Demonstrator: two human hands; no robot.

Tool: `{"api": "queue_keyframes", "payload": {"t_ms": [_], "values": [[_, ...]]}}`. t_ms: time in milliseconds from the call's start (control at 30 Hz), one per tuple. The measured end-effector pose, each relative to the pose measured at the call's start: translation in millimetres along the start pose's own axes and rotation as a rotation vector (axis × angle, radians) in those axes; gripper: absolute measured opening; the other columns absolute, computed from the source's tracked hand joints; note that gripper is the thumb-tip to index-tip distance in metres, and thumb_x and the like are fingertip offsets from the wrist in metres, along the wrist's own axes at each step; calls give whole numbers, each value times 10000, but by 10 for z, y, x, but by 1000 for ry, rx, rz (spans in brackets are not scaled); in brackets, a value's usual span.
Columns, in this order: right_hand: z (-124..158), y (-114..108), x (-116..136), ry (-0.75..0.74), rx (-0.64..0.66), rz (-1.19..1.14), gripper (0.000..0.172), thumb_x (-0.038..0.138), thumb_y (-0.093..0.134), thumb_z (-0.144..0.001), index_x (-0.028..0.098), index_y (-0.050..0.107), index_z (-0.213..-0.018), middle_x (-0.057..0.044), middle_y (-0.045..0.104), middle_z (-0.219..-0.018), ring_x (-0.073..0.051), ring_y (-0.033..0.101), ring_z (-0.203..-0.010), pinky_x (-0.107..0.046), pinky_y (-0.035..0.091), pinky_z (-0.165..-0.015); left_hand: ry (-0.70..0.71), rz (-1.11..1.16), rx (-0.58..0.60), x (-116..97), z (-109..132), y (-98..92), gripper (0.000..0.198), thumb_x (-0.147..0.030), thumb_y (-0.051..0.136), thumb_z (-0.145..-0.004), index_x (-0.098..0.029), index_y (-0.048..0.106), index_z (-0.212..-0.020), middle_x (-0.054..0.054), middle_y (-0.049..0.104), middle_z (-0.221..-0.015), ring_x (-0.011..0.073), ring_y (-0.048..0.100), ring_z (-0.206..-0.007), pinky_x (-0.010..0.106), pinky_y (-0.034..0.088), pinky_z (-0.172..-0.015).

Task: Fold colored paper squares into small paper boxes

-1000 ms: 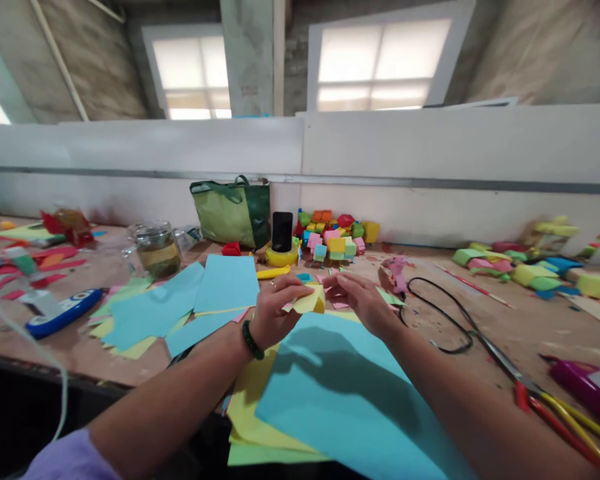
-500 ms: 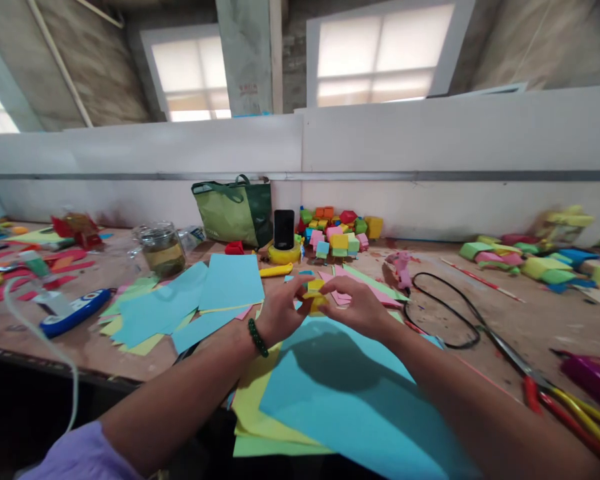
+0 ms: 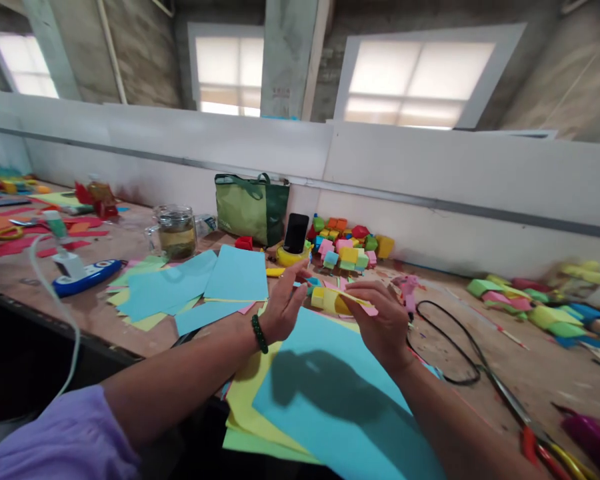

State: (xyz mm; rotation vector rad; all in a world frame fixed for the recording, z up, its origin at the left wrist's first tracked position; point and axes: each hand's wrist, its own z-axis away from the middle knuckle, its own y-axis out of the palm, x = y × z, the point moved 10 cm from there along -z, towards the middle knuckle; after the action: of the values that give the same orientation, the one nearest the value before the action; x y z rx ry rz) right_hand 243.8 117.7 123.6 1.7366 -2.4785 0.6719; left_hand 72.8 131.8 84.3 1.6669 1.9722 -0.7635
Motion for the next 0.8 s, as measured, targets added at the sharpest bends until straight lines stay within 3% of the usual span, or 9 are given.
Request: {"api": "queue_keyframes", "payload": {"t_ms": [100, 233, 333, 467, 633, 800], "values": [[21, -8, 149, -130, 9, 47, 184, 96, 681, -781, 227, 682, -910, -56, 662, -919, -186, 628, -844, -335, 516, -743, 74, -24, 27, -105, 8, -1, 377, -320, 390, -954, -178, 482, -1292, 106, 546, -1095, 198, 541, -993, 346, 475, -844], [57, 32, 246, -233, 48, 113, 279, 63, 706, -741, 226, 668, -964, -68, 644, -960, -185, 618, -852, -323, 520, -715, 263, -101, 124, -343, 51, 97, 407, -295, 591, -826, -161, 567, -1210, 125, 551, -1141, 239, 517, -1092, 399, 442, -952], [76, 117, 243, -254, 105, 154, 245, 78, 707, -741, 213, 662, -940, -70, 646, -928, -185, 610, -824, -325, 519, -705, 294, -119, 108, -344, 62, 141, 356, -217, 652, -753, -155, 641, -1103, 123, 581, -1105, 222, 562, -1056, 379, 453, -954], [119, 312, 75, -129, 232, 107, 100, 130, 641, -808, 206, 666, -870, -61, 650, -862, -177, 614, -787, -313, 517, -687, 84, -115, 89, -22, 32, 217, 181, -143, 607, -760, -162, 714, -905, 88, 680, -934, 183, 632, -906, 301, 514, -810], [204, 445, -232, 126, 293, 73, 91, 216, 616, -846, 200, 693, -799, -57, 652, -828, -168, 627, -754, -283, 503, -666, -250, -180, 201, 464, 72, 338, 196, -208, 605, -781, -137, 737, -907, 75, 730, -867, 169, 652, -779, 253, 514, -709], [285, 549, -375, 273, 379, 122, 145, 263, 629, -825, 183, 698, -725, -44, 646, -752, -139, 597, -628, -243, 442, -556, -359, -234, 278, 664, 113, 355, 211, -205, 578, -761, -129, 760, -835, 38, 735, -740, 140, 631, -663, 199, 482, -616]]}}
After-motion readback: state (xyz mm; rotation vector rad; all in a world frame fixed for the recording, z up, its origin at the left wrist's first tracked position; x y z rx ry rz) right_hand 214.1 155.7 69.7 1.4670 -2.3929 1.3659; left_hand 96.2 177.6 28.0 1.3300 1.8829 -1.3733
